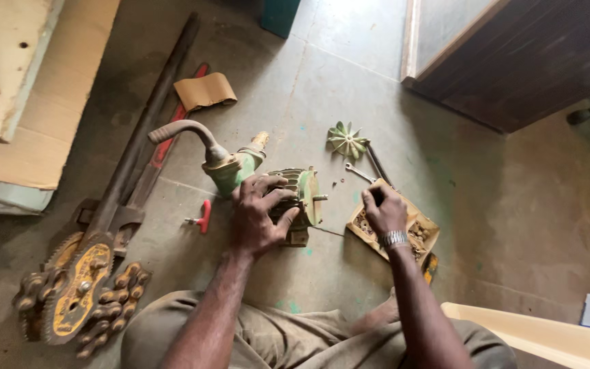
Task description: The person sits on the floor and uses a wrench and a hammer to adjust and tighten components on a green motor or pump assembly. They repeatedly reposition the device and strike it with the hammer while holding it steady.
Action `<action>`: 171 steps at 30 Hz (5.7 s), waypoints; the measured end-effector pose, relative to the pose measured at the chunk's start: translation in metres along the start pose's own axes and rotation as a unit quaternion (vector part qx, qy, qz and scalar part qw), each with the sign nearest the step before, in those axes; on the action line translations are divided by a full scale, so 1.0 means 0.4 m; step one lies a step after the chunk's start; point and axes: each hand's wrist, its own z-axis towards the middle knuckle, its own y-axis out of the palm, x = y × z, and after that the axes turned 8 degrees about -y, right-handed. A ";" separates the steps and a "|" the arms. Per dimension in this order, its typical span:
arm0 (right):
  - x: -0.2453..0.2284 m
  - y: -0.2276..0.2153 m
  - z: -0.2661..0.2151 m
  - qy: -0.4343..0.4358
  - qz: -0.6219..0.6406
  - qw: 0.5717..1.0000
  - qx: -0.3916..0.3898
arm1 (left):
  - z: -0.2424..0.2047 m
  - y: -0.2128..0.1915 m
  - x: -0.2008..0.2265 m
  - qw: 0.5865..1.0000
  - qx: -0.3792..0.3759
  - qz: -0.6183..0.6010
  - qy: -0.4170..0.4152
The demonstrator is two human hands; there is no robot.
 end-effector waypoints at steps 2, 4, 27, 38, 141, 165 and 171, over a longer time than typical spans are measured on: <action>0.060 0.025 0.065 -0.116 -0.033 0.992 0.031 | -0.001 -0.005 0.026 1.000 0.006 0.000 0.016; 0.111 0.058 0.125 -0.174 -0.067 0.982 0.033 | 0.007 -0.007 0.045 1.000 0.002 -0.002 0.025; -0.012 0.056 0.107 -0.065 0.235 0.970 0.002 | 0.041 -0.051 0.005 0.999 0.026 0.000 0.029; 0.007 0.120 -0.377 0.118 0.502 0.832 -0.204 | 0.198 -0.197 -0.202 0.955 0.253 0.117 -0.101; 0.102 0.109 -0.144 0.069 0.792 0.576 -0.192 | 0.099 0.070 0.144 0.963 -0.253 0.078 0.040; 0.068 0.099 -0.179 0.041 0.821 0.534 -0.200 | 0.096 0.075 0.142 0.962 -0.259 0.083 0.035; -0.004 0.061 -0.248 -0.026 0.775 0.617 -0.134 | 0.096 0.073 0.140 0.965 -0.246 0.080 0.047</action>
